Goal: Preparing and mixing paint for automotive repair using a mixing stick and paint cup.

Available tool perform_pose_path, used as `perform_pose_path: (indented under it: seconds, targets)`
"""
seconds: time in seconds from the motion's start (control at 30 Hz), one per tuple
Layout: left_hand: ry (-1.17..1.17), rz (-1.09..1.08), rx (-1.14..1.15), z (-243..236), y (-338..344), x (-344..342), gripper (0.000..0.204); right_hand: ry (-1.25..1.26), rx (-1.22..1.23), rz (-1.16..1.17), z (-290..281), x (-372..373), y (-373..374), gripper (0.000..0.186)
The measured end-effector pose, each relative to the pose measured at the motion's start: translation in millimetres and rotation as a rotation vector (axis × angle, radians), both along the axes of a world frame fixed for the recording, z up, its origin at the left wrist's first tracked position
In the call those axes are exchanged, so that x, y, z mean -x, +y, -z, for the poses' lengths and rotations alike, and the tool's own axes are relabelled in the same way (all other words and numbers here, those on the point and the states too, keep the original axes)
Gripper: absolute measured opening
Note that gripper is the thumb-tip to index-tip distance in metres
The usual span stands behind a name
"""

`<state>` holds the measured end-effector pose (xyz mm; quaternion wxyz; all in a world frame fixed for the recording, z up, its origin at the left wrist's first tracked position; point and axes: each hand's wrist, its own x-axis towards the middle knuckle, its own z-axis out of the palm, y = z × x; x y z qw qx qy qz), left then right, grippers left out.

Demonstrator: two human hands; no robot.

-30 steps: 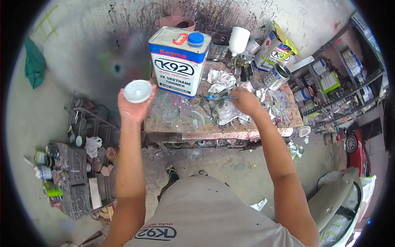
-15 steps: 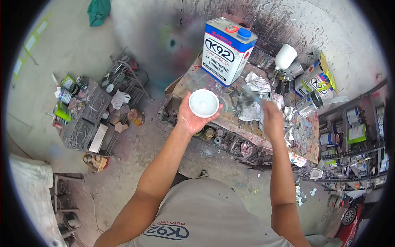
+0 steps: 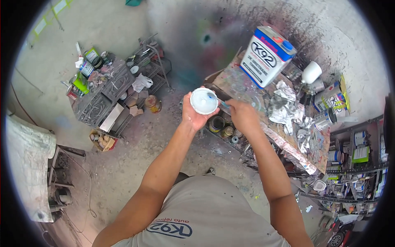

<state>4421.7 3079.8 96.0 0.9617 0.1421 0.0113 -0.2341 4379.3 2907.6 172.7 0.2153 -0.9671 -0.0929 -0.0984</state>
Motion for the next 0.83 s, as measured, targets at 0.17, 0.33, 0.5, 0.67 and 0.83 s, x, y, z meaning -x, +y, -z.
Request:
perform_pose_path:
  seconds: [0.17,0.33,0.5,0.67,0.83]
  targets:
    - [0.074,0.010,-0.030,7,86,-1,0.049,-0.093,0.022,-0.245,14,-17,82,0.019]
    - [0.050,0.097,-0.051,17,163,4,0.056,0.053,0.095,-0.421,1,-53,139,0.018]
    - [0.101,0.036,-0.091,14,233,2,0.055,-0.031,0.110,-0.575,0,-67,212,0.018]
    - [0.052,-0.012,-0.157,15,281,3,0.050,-0.130,0.225,-0.481,0,-86,253,0.019]
    - [0.017,-0.156,-0.257,24,318,-1,0.051,0.061,0.420,-0.449,4,-68,276,0.025]
